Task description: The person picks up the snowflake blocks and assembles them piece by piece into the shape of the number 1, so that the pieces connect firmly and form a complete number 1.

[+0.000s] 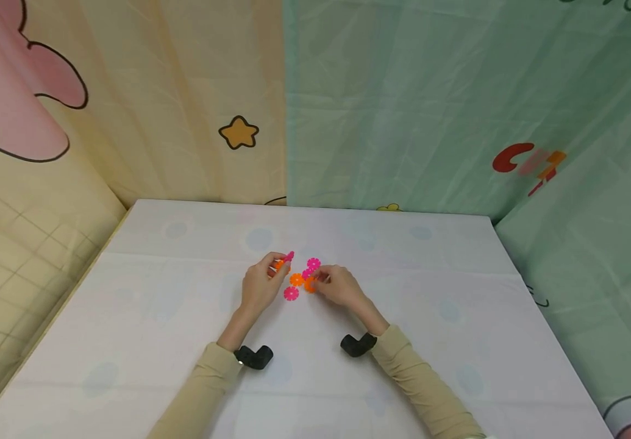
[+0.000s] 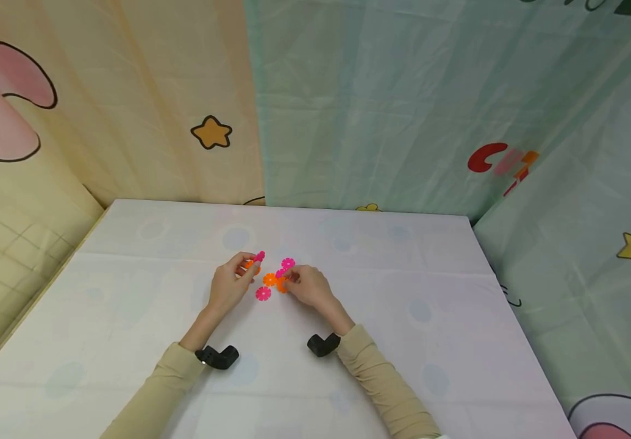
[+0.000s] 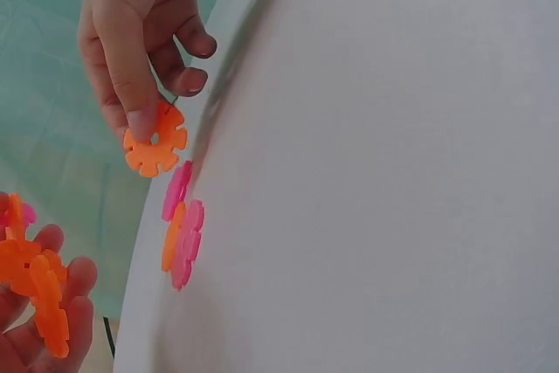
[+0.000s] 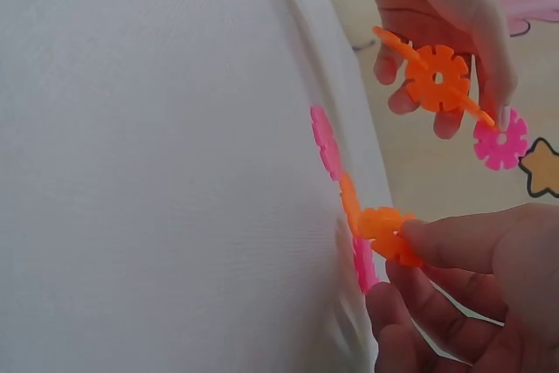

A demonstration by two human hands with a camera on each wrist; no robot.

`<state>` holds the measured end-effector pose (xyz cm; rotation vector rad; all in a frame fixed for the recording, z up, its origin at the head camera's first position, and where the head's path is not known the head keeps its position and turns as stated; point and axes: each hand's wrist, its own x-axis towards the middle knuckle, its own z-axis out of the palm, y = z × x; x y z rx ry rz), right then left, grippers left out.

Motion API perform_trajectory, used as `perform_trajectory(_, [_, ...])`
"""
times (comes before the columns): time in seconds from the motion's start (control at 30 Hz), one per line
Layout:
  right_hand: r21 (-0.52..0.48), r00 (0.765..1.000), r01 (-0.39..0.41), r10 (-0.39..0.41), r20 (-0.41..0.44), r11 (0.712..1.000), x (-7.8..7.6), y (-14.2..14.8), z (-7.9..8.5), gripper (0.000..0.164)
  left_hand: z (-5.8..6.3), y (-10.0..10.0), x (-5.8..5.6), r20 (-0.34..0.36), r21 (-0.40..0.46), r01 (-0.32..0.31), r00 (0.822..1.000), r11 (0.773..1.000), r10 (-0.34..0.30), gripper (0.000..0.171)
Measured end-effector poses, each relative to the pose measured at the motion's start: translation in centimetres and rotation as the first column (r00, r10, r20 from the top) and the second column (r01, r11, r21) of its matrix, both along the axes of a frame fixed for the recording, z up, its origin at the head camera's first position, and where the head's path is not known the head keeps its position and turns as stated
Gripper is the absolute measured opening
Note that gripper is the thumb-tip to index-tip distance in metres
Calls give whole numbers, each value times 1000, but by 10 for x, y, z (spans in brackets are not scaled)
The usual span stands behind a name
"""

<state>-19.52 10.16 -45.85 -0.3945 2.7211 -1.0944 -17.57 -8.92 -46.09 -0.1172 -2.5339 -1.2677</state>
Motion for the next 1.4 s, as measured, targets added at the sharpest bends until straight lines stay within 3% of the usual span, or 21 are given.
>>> perform_trajectory(0.2, [-59, 998, 57, -58, -11, 997, 0, 4, 6, 21, 0, 3, -1, 44, 82, 28, 999, 996, -32, 22])
perform_trajectory(0.47, [-146, 998, 51, -57, -33, 988, -1, 9, 14, 26, 2, 8, 1, 55, 127, 36, 998, 991, -43, 25])
perform_trajectory(1.1, [-339, 974, 129, -183, -131, 932, -7, 9, 30, 21, 4, 20, 0, 44, 135, 76, 996, 988, -82, 21])
perform_trajectory(1.4, [-388, 963, 133, -211, -166, 912, -9, 5, 33, 21, 4, 27, 1, 41, 74, 83, 995, 994, -86, 16])
